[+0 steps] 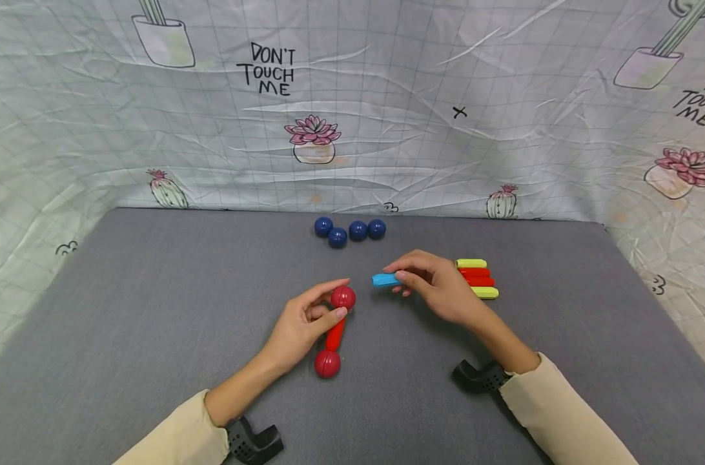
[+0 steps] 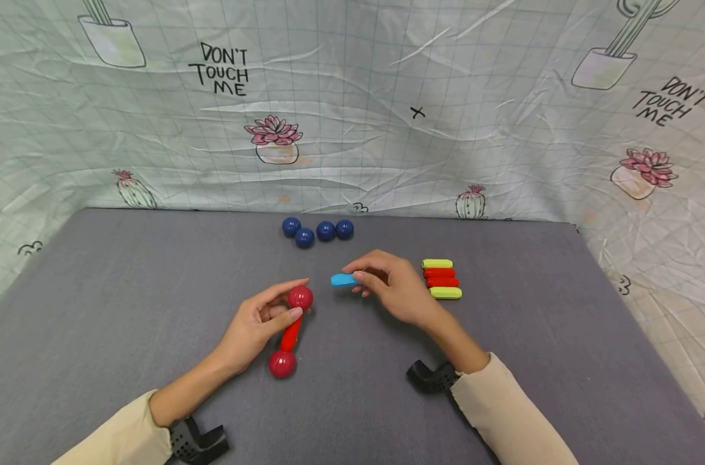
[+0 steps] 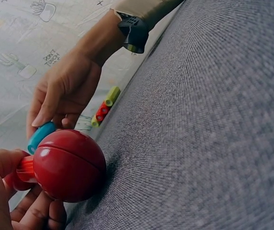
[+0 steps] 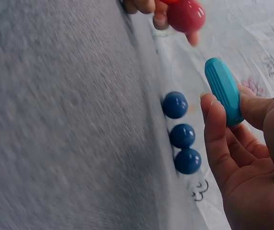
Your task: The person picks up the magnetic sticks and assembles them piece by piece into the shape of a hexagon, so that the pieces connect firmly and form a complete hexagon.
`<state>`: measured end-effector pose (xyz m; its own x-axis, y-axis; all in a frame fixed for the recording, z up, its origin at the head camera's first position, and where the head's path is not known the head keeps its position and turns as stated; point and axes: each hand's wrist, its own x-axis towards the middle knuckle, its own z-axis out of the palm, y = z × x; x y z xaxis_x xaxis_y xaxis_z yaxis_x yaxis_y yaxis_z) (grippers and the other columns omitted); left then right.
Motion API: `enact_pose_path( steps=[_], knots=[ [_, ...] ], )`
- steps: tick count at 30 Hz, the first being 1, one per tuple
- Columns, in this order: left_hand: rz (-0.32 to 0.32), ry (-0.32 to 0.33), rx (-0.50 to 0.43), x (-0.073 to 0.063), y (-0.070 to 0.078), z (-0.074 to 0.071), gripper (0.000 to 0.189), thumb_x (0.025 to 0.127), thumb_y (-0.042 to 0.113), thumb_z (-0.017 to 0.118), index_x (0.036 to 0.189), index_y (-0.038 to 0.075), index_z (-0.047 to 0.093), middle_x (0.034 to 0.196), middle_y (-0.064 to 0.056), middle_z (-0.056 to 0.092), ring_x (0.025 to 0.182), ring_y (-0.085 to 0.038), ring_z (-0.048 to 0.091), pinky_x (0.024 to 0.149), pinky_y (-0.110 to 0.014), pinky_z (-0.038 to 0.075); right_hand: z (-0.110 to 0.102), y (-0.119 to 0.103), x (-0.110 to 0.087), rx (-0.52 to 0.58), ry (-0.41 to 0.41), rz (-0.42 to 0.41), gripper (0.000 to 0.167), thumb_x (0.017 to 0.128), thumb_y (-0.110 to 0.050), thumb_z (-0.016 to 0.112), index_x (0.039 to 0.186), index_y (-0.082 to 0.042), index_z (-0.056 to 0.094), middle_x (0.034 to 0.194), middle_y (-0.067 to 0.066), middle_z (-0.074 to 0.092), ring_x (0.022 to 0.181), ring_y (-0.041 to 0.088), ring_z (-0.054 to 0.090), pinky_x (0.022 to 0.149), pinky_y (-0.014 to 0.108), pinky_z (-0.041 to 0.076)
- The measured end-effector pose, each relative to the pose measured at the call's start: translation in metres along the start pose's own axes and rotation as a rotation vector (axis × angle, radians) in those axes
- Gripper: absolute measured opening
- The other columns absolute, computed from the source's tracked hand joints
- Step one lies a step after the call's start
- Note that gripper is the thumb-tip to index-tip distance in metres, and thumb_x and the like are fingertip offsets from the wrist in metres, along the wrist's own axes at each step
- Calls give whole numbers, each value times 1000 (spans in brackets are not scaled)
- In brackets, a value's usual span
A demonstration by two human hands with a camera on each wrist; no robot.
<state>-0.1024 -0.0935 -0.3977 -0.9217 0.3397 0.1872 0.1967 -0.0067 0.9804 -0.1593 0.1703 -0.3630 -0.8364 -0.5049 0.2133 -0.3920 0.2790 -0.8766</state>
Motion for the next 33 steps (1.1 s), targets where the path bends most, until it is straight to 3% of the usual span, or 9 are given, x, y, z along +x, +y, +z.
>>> enact_pose_path(
  steps=[9, 14, 21, 25, 33],
  knots=[
    [-4, -3, 0, 0, -1, -1, 41, 93, 9, 62, 133, 4, 54, 74, -11, 56, 48, -10, 30, 44, -26, 22, 18, -6, 0, -6, -24, -45, 19, 95, -7, 57, 110, -7, 69, 101, 4, 62, 79, 22, 65, 66, 36, 55],
    [5, -15, 0, 1, -1, -1, 41, 93, 8, 62, 133, 3, 53, 88, -13, 60, 49, -9, 32, 45, -25, 25, 25, -9, 0, 16, -28, -54, 19, 94, -5, 58, 110, -5, 69, 101, 5, 62, 78, 22, 65, 65, 35, 55],
    [-28, -14, -33, 1, 3, 0, 38, 93, 9, 63, 130, 2, 53, 105, -13, 61, 57, -15, 49, 53, -20, 37, 29, -13, 0, 42, -22, -25, 19, 94, -8, 59, 110, -2, 68, 99, 5, 61, 78, 23, 65, 66, 37, 55],
    [-69, -7, -62, 0, 4, 2, 37, 92, 11, 64, 126, -1, 52, 107, -13, 61, 71, -16, 59, 61, -21, 46, 31, -15, 0, 50, -36, -21, 19, 94, -9, 59, 110, -1, 67, 98, 5, 61, 77, 24, 65, 67, 38, 55],
    [-70, 7, -23, -1, 1, 4, 35, 92, 12, 66, 124, 4, 53, 99, -12, 60, 70, -18, 56, 58, -22, 45, 32, -21, 3, 56, -51, -13, 19, 93, -9, 61, 110, 0, 65, 95, 5, 63, 76, 27, 64, 69, 42, 55]
  ],
)
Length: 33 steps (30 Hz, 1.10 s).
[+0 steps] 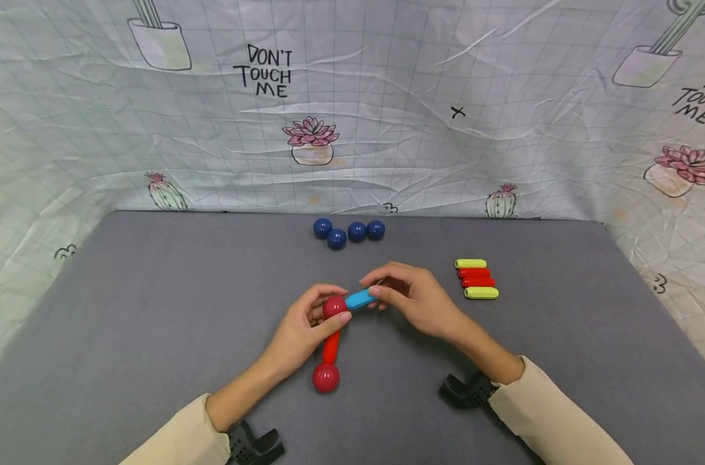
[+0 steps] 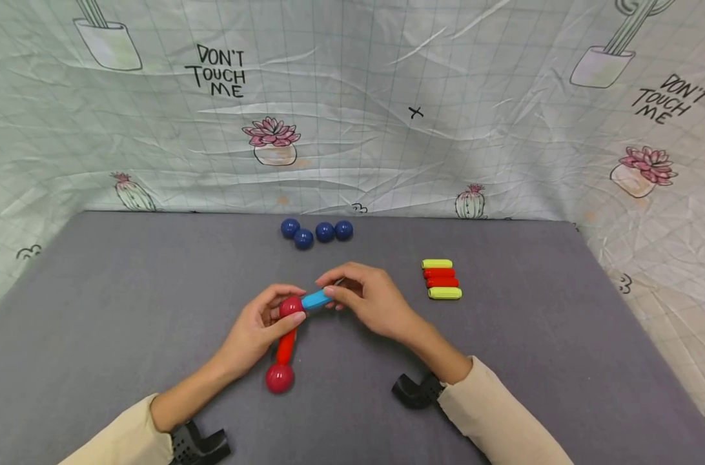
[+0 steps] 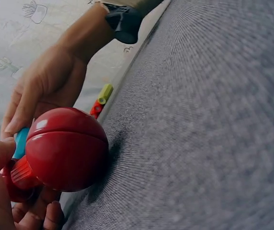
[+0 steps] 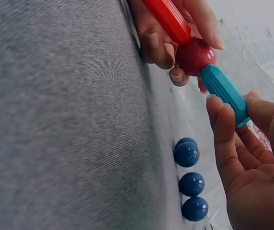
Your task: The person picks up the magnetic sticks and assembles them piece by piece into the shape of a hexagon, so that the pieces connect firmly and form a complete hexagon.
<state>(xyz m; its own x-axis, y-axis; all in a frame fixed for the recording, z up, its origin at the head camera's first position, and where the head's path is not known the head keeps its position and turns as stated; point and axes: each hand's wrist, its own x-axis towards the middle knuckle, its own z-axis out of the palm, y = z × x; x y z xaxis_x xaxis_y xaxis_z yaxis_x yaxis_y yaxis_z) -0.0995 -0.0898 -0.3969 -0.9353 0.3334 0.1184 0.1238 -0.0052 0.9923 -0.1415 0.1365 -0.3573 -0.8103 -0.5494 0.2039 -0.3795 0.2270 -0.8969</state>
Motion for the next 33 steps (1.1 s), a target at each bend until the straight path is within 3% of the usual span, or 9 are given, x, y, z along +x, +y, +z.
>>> enact_pose_path(
  steps=[5, 12, 18, 23, 31, 33],
  knots=[
    [16, 62, 49, 0, -1, -1, 27, 92, 13, 66, 117, 8, 59, 91, -11, 61, 66, -19, 56, 57, -23, 46, 2, 0, 10, 16, -34, 1, 20, 94, -9, 60, 111, 0, 65, 97, 5, 64, 75, 26, 64, 70, 43, 55],
    [43, 97, 48, 0, 0, 0, 25, 92, 12, 66, 116, 7, 62, 73, -11, 55, 55, -17, 51, 49, -23, 42, -9, 4, 27, -103, -7, 47, 23, 96, -20, 60, 112, -6, 67, 97, 6, 67, 76, 28, 63, 69, 45, 53],
    [52, 85, 30, 0, 0, 1, 28, 93, 10, 64, 121, 8, 61, 73, -18, 56, 57, -20, 54, 49, -25, 46, -25, 15, 45, -217, 170, 56, 23, 95, -28, 61, 113, -14, 68, 103, 3, 66, 87, 22, 61, 74, 40, 52],
    [65, 81, 15, -1, 0, 1, 30, 93, 6, 62, 123, 7, 60, 76, -22, 57, 59, -22, 55, 50, -25, 47, -33, 28, 60, -299, 298, 55, 27, 94, -23, 63, 119, -14, 65, 114, 4, 59, 98, 19, 55, 80, 38, 49],
    [45, 81, 41, 0, 0, 1, 29, 93, 10, 63, 123, 10, 61, 81, -21, 58, 63, -29, 57, 54, -25, 49, -32, 49, 66, -382, 249, 35, 43, 93, -13, 64, 135, -9, 54, 144, 9, 43, 120, 31, 46, 81, 44, 46],
    [36, 83, 49, -1, 0, -1, 29, 94, 11, 63, 122, 10, 61, 82, -21, 58, 63, -30, 57, 54, -25, 49, -30, 52, 67, -408, 227, 9, 46, 93, -12, 64, 137, -8, 53, 147, 11, 39, 126, 32, 41, 86, 45, 43]
  ],
)
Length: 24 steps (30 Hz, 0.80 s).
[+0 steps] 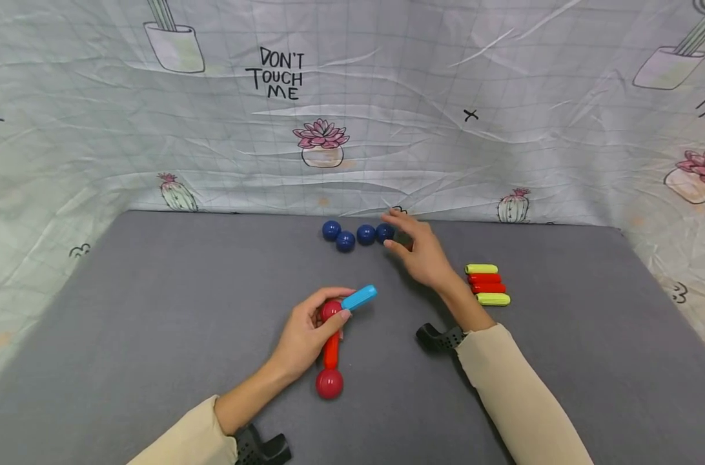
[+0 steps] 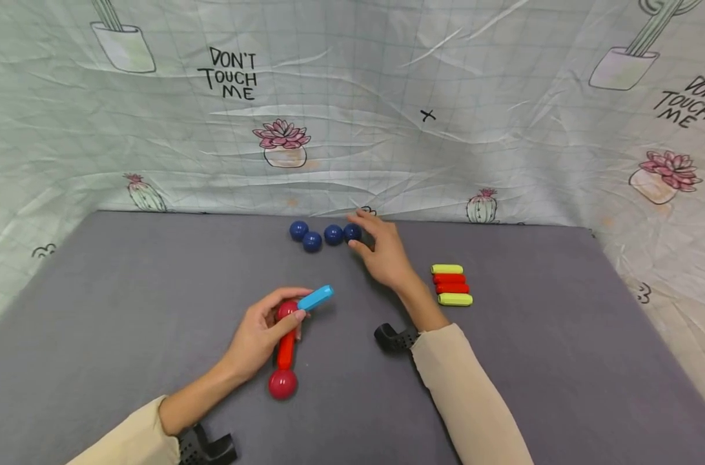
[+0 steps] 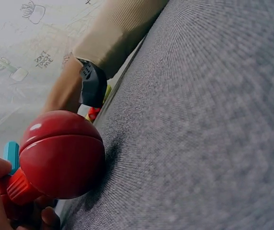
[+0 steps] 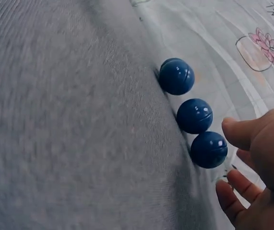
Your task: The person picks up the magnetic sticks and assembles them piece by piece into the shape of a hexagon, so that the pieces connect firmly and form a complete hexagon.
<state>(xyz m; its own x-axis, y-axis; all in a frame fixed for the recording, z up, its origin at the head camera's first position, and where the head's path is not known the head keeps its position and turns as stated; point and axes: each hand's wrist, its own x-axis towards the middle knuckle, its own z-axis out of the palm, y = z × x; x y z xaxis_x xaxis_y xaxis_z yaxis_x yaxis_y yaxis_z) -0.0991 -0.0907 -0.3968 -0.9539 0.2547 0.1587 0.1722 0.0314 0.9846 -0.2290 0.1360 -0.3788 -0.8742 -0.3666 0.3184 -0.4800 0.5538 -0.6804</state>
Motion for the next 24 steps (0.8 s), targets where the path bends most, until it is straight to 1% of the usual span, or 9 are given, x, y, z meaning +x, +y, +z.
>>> enact_pose_path(
  steps=[3, 5, 7, 8, 11, 15, 17, 19, 24],
  knots=[
    [-6, 0, 6, -1, -1, 0, 28, 94, 12, 63, 122, 11, 61, 81, -21, 58, 63, -28, 57, 54, -25, 49, 3, 4, -2, -39, -28, -40, 48, 93, -11, 63, 139, -7, 50, 149, 12, 37, 123, 33, 41, 88, 46, 38],
    [-7, -3, 11, -1, -2, 0, 28, 94, 13, 63, 122, 12, 61, 80, -20, 57, 63, -26, 57, 54, -25, 48, 5, 5, -2, -58, -44, -48, 48, 93, -11, 63, 139, -8, 49, 149, 12, 36, 117, 33, 42, 87, 44, 36],
    [-7, -8, 19, -1, -3, 0, 28, 94, 13, 63, 122, 12, 61, 78, -19, 57, 63, -24, 56, 54, -25, 48, 7, 7, -3, -72, -52, -45, 48, 94, -10, 62, 140, -9, 49, 149, 11, 37, 109, 32, 42, 80, 41, 38],
    [-6, -9, 22, 0, -3, 0, 28, 94, 13, 63, 122, 12, 61, 77, -19, 57, 63, -23, 56, 54, -25, 47, 7, 8, -3, -77, -53, -42, 48, 94, -10, 62, 140, -9, 49, 148, 11, 37, 111, 32, 40, 77, 39, 39],
    [-6, -9, 29, 0, -3, 0, 28, 94, 13, 63, 122, 12, 61, 76, -18, 57, 62, -21, 56, 53, -25, 47, 8, 8, -3, -85, -43, -41, 47, 93, -9, 62, 139, -9, 50, 146, 11, 41, 109, 33, 41, 76, 40, 40],
    [-2, -11, 30, 0, -1, 0, 28, 94, 13, 62, 123, 12, 61, 75, -16, 56, 62, -19, 55, 52, -24, 46, 8, 7, -2, -89, -26, -14, 44, 92, -9, 63, 136, -9, 54, 139, 12, 47, 114, 34, 42, 88, 46, 38],
    [1, -12, 28, 0, 0, 0, 29, 95, 13, 61, 124, 12, 61, 75, -16, 57, 62, -19, 54, 53, -24, 46, 7, 6, -3, -89, -21, 10, 42, 92, -9, 65, 133, -9, 56, 136, 12, 50, 113, 33, 44, 90, 47, 37],
    [6, -12, 25, 0, 1, 0, 30, 95, 12, 60, 126, 12, 60, 79, -16, 59, 63, -19, 54, 54, -24, 46, 6, 5, -3, -89, -17, 32, 41, 91, -10, 66, 131, -9, 58, 131, 12, 54, 109, 31, 48, 90, 46, 39],
    [17, 8, 15, -1, 2, -1, 30, 96, 11, 58, 125, 11, 61, 86, -18, 61, 64, -20, 54, 55, -24, 46, 5, 3, -4, -95, -13, 65, 40, 90, -11, 68, 129, -10, 60, 122, 11, 58, 97, 27, 53, 81, 43, 43]
  ],
)
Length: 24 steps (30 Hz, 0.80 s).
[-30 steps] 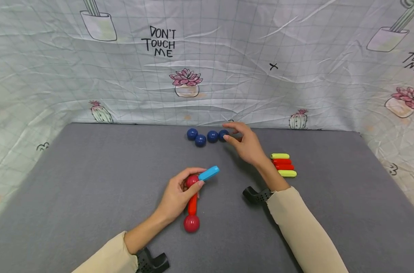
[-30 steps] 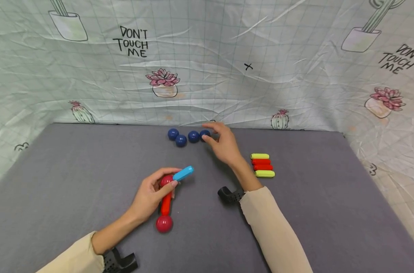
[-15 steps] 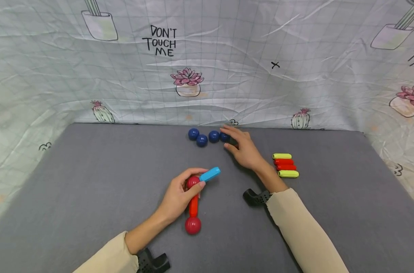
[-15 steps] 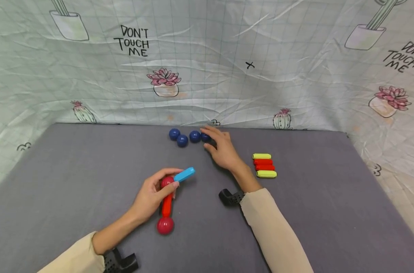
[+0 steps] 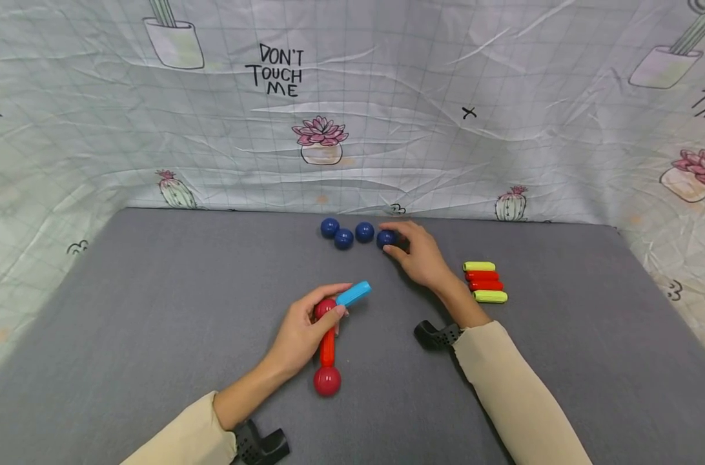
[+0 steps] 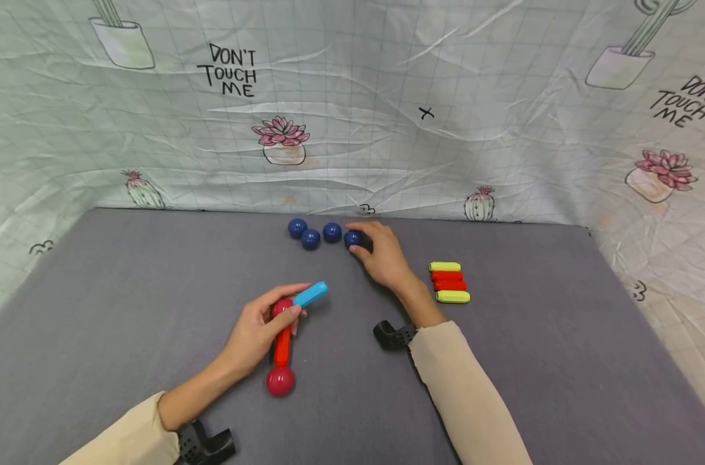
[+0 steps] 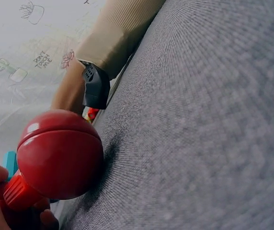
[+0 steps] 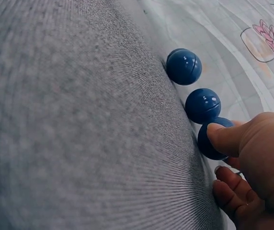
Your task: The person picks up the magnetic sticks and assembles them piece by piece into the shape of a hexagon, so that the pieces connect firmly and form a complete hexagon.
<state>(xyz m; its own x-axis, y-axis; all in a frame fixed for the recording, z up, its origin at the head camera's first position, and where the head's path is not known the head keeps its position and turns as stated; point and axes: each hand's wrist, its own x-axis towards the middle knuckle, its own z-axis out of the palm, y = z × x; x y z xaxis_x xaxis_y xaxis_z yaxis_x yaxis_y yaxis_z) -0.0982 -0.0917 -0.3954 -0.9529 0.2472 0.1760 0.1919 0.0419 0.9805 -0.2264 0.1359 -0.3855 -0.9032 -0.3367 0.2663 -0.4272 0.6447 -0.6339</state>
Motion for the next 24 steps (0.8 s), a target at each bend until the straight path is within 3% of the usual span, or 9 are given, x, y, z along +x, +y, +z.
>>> enact_pose_path(
  steps=[7, 12, 20, 24],
  knots=[
    [18, 73, -5, -1, -2, 0, 25, 95, 11, 60, 120, 9, 63, 74, -19, 54, 62, -18, 51, 54, -24, 44, -1, 0, -1, 16, -4, 24, 38, 89, -12, 70, 126, -10, 61, 111, 10, 59, 91, 25, 54, 75, 40, 44],
    [33, 129, -27, 0, -3, 1, 25, 94, 11, 62, 118, 7, 63, 77, -17, 54, 60, -17, 50, 51, -23, 43, -4, -2, -1, 39, -31, 44, 37, 90, -14, 69, 125, -12, 61, 106, 8, 58, 90, 22, 52, 75, 37, 45],
    [57, 216, -54, 2, -4, -1, 24, 92, 9, 64, 116, 5, 65, 80, -20, 56, 59, -21, 51, 52, -23, 44, -19, -15, -2, 155, -65, 48, 40, 89, -17, 70, 127, -14, 59, 115, 3, 57, 99, 23, 53, 83, 39, 49],
    [68, 229, -77, 2, -3, -1, 24, 92, 8, 64, 116, 3, 65, 81, -24, 55, 58, -20, 50, 53, -22, 44, -22, -22, -2, 210, -97, 26, 44, 88, -19, 71, 130, -15, 58, 122, 1, 57, 104, 22, 54, 87, 39, 50]
  ],
)
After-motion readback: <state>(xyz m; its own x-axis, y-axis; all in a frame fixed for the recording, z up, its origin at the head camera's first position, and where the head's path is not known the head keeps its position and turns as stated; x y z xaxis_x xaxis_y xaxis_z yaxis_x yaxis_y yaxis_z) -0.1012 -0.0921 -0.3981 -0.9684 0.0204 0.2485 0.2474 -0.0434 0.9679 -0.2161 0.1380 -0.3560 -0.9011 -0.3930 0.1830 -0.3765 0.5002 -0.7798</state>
